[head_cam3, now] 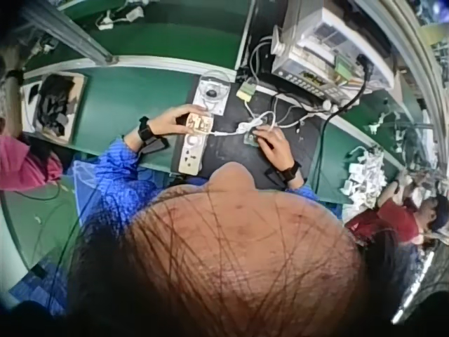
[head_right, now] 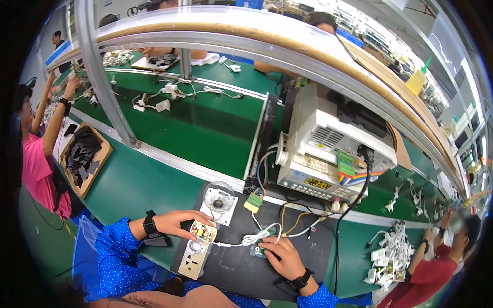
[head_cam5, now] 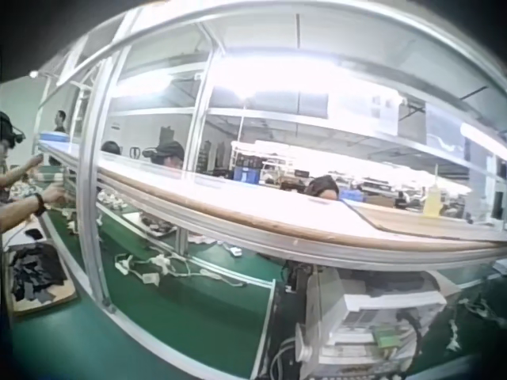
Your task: Assembling and testing electronic circuit boards and components on a factory production line.
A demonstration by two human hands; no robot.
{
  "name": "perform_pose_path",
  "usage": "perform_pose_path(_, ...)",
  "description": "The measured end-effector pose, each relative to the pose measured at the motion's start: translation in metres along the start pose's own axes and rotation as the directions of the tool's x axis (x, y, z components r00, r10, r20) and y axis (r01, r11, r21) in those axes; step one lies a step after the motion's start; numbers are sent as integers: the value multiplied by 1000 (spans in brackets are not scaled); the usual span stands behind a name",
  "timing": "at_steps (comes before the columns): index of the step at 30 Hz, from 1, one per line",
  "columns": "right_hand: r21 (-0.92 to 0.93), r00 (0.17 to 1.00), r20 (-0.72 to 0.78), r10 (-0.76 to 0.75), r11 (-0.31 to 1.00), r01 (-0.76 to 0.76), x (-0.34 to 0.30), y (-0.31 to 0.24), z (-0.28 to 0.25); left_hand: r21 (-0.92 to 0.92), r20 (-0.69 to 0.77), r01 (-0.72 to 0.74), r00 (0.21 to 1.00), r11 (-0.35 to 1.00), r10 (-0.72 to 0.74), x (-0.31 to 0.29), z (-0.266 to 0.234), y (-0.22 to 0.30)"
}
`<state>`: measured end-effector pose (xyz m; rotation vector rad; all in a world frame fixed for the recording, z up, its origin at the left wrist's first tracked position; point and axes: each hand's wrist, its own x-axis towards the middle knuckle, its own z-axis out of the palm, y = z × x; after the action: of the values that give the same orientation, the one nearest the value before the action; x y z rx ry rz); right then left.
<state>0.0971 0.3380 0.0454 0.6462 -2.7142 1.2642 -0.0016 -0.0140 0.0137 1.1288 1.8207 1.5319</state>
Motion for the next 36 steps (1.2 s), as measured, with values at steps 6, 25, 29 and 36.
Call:
perform_pose_path(6, 44, 999, 8, 41, 998, -41, -6, 0, -3, 4, -21, 1, 1000, 1000, -1, -5, 2, -1)
perform_pose_path(25, 261, 999, 46, 27, 965, -38, -14, 15, -18, 122, -31, -14, 999, 992, 18, -6, 2, 4)
perform_pose_path(29, 358, 996, 6, 92, 930, -88, -19, 29, -16, 153, -48, 25, 999, 988, -17, -4, 1, 18)
perform_pose_path(36, 265, 988, -27, 154, 954, -141, -33, 35, -18, 142, -37, 32, 999, 989, -27, 3, 3, 16)
